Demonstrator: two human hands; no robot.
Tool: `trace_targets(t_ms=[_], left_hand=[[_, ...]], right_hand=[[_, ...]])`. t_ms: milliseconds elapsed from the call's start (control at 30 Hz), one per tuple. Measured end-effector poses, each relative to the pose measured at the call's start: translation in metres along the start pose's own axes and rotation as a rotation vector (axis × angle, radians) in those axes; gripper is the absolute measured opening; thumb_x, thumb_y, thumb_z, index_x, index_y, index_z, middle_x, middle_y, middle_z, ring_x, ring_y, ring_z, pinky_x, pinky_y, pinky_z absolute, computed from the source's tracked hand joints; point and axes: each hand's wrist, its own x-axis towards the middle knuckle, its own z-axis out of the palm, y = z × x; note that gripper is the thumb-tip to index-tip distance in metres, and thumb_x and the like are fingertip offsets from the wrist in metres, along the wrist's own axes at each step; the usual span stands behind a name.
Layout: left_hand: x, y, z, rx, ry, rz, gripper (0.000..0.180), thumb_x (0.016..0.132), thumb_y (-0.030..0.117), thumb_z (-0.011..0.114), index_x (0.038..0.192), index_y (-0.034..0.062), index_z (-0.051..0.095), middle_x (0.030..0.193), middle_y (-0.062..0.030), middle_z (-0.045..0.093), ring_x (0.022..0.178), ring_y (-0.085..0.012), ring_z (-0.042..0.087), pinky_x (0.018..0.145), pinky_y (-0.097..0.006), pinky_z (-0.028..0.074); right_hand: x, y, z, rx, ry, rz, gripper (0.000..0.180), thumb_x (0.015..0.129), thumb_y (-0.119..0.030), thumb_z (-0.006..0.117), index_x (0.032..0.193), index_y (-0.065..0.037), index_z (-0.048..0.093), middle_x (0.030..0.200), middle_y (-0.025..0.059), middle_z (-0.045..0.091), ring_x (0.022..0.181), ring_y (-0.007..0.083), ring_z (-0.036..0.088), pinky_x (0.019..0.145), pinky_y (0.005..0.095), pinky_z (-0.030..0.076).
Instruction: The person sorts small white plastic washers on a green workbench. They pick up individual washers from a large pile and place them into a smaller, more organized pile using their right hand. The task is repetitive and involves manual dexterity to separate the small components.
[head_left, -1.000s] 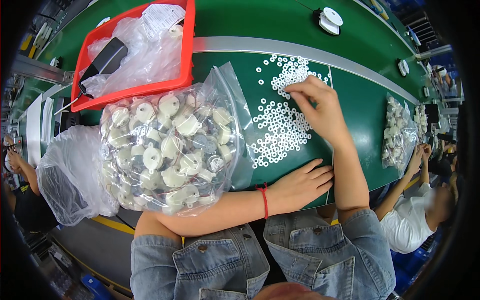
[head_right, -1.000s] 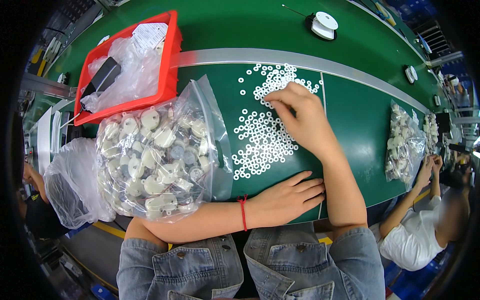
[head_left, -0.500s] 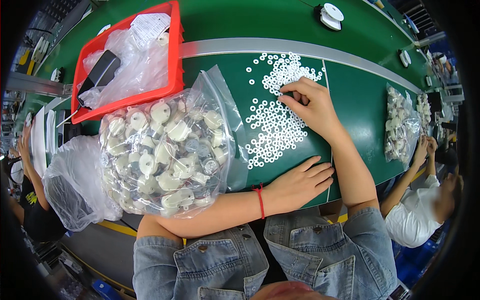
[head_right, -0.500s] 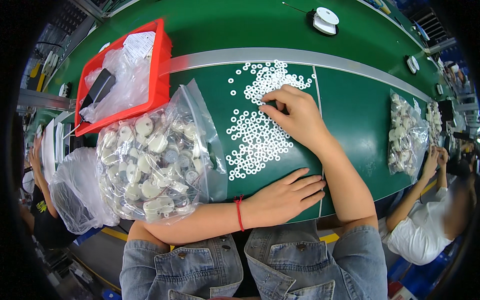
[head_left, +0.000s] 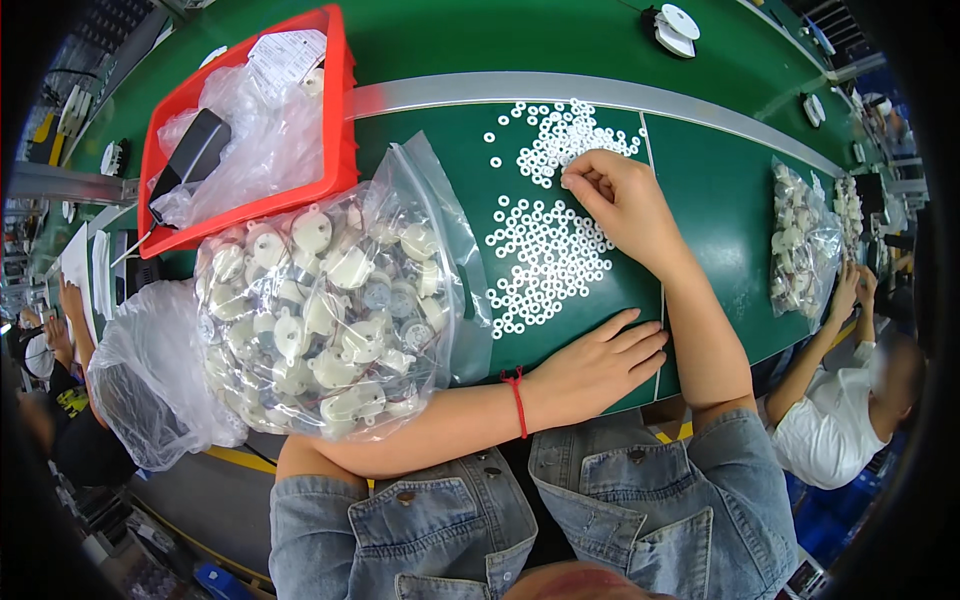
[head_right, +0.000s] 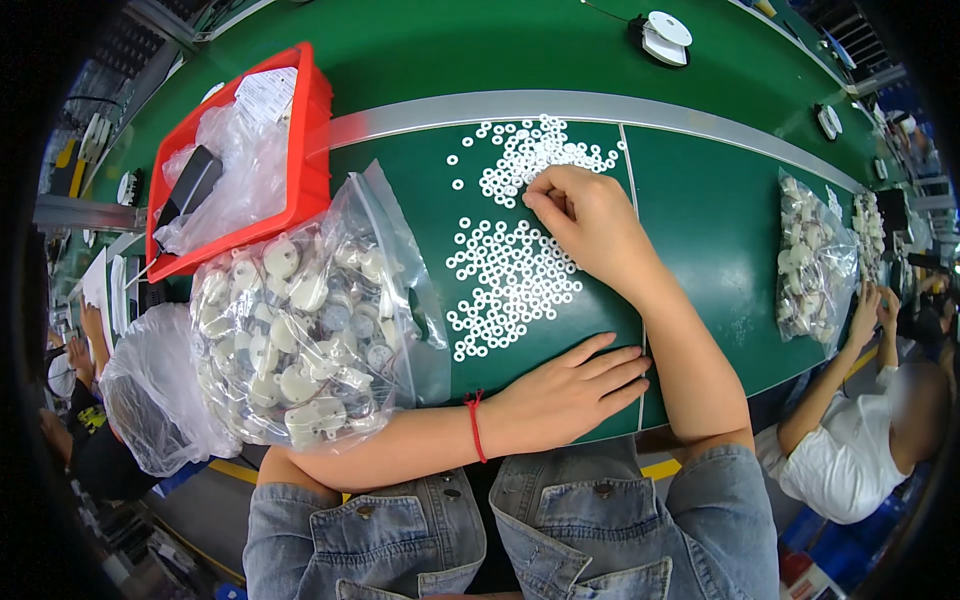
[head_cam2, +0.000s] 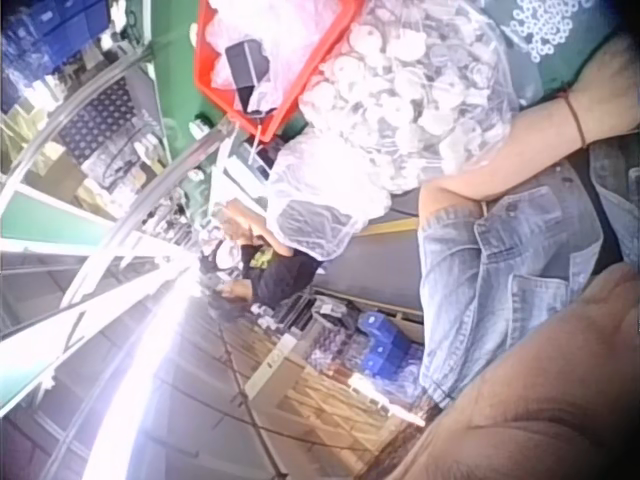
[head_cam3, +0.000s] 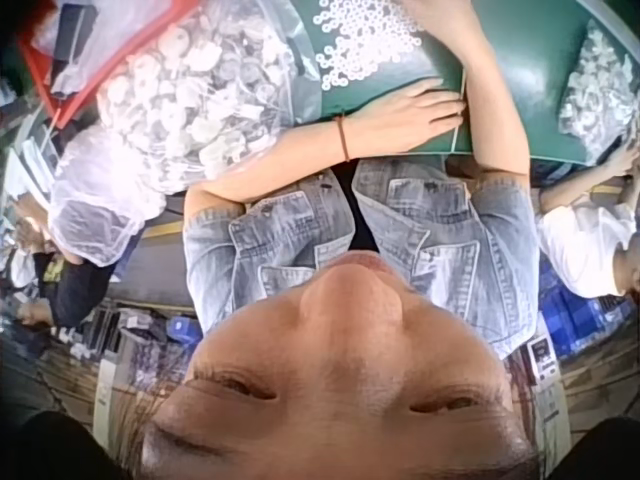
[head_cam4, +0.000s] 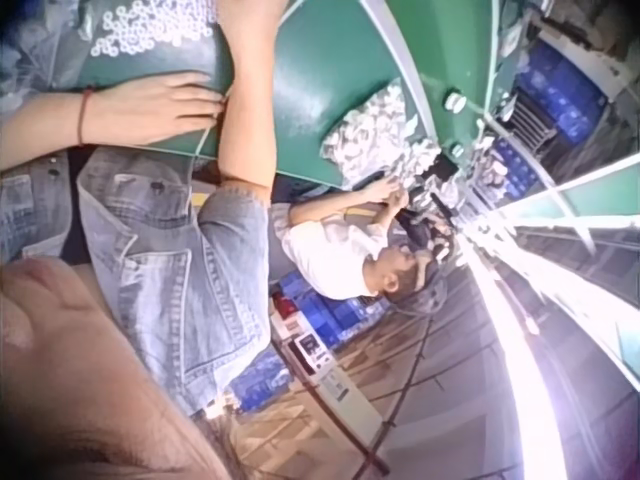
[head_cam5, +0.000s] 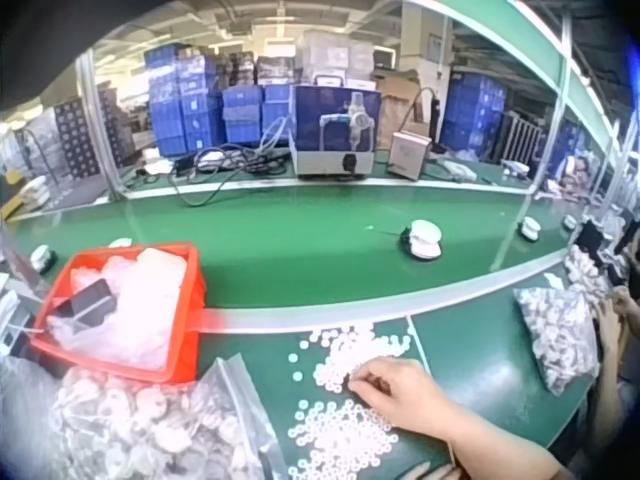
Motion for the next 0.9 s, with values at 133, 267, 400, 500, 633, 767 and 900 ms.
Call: trace_targets(t_ms=[133,267,400,500,633,767,900], left_hand=[[-0.001,0.001,0.001,0.004,0.008,-0.001,0.047,0.093,0.014,0.056,0.139,0.0016,0.06,0.152,-0.0159,0.054,0.147,-0.0287,0.045,0.125,-0.049,0.029],[-0.001,0.0,0.0,0.01,0.01,-0.001,0.047,0.093,0.014,0.056,0.138,0.0017,0.06,0.152,-0.0158,0.054,0.147,-0.0286,0.045,0.125,-0.049,0.029],[-0.001,0.0,0.002,0.024,0.028,0.002,0.046,0.094,0.014,0.056,0.138,0.0018,0.06,0.15,-0.0154,0.055,0.146,-0.0284,0.045,0.125,-0.049,0.029],[0.0,0.001,0.002,0.028,0.034,0.004,0.046,0.094,0.015,0.056,0.138,0.0018,0.061,0.149,-0.0151,0.055,0.146,-0.0281,0.045,0.125,-0.048,0.029],[0.0,0.0,0.0,0.033,0.026,0.003,0.045,0.094,0.015,0.056,0.137,0.0017,0.061,0.15,-0.015,0.055,0.146,-0.028,0.045,0.125,-0.048,0.029],[-0.001,0.0,0.003,0.027,0.035,0.002,0.046,0.094,0.015,0.056,0.138,0.0018,0.06,0.151,-0.0151,0.054,0.147,-0.0279,0.044,0.126,-0.048,0.028],[-0.001,0.0,0.004,0.03,0.023,0.001,0.047,0.094,0.015,0.057,0.139,0.002,0.06,0.152,-0.0151,0.054,0.147,-0.0274,0.044,0.126,-0.048,0.028]], right_hand=[[0.0,-0.001,0.0,0.011,0.027,-0.05,0.008,0.096,-0.006,0.069,0.1,0.001,0.069,0.087,0.0145,0.069,0.071,0.0277,0.066,0.066,0.0363,0.051],[-0.005,0.001,-0.002,-0.076,-0.005,-0.219,0.008,0.097,-0.001,0.066,0.104,0.001,0.069,0.092,0.0124,0.067,0.072,0.0234,0.062,0.065,0.033,0.049],[-0.006,0.0,0.0,-0.129,0.033,-0.323,0.01,0.095,0.003,0.065,0.105,0.002,0.069,0.096,0.013,0.064,0.076,0.0258,0.063,0.066,0.0334,0.049],[-0.005,-0.006,0.0,-0.122,0.035,-0.276,0.009,0.095,0.002,0.063,0.104,0.001,0.067,0.095,0.0156,0.064,0.083,0.0357,0.066,0.074,0.0415,0.052],[-0.008,-0.007,-0.004,-0.099,-0.032,-0.229,0.008,0.094,0.002,0.064,0.101,0.002,0.068,0.094,0.015,0.064,0.082,0.0332,0.066,0.072,0.0399,0.052],[-0.008,-0.009,-0.011,-0.061,-0.1,-0.194,0.008,0.093,0.003,0.065,0.101,0.002,0.068,0.093,0.0131,0.065,0.078,0.0271,0.065,0.069,0.0368,0.051],[0.005,-0.004,-0.008,-0.044,-0.037,-0.159,0.008,0.093,0.002,0.068,0.101,0.001,0.069,0.091,0.0107,0.064,0.07,0.0219,0.06,0.065,0.034,0.049]])
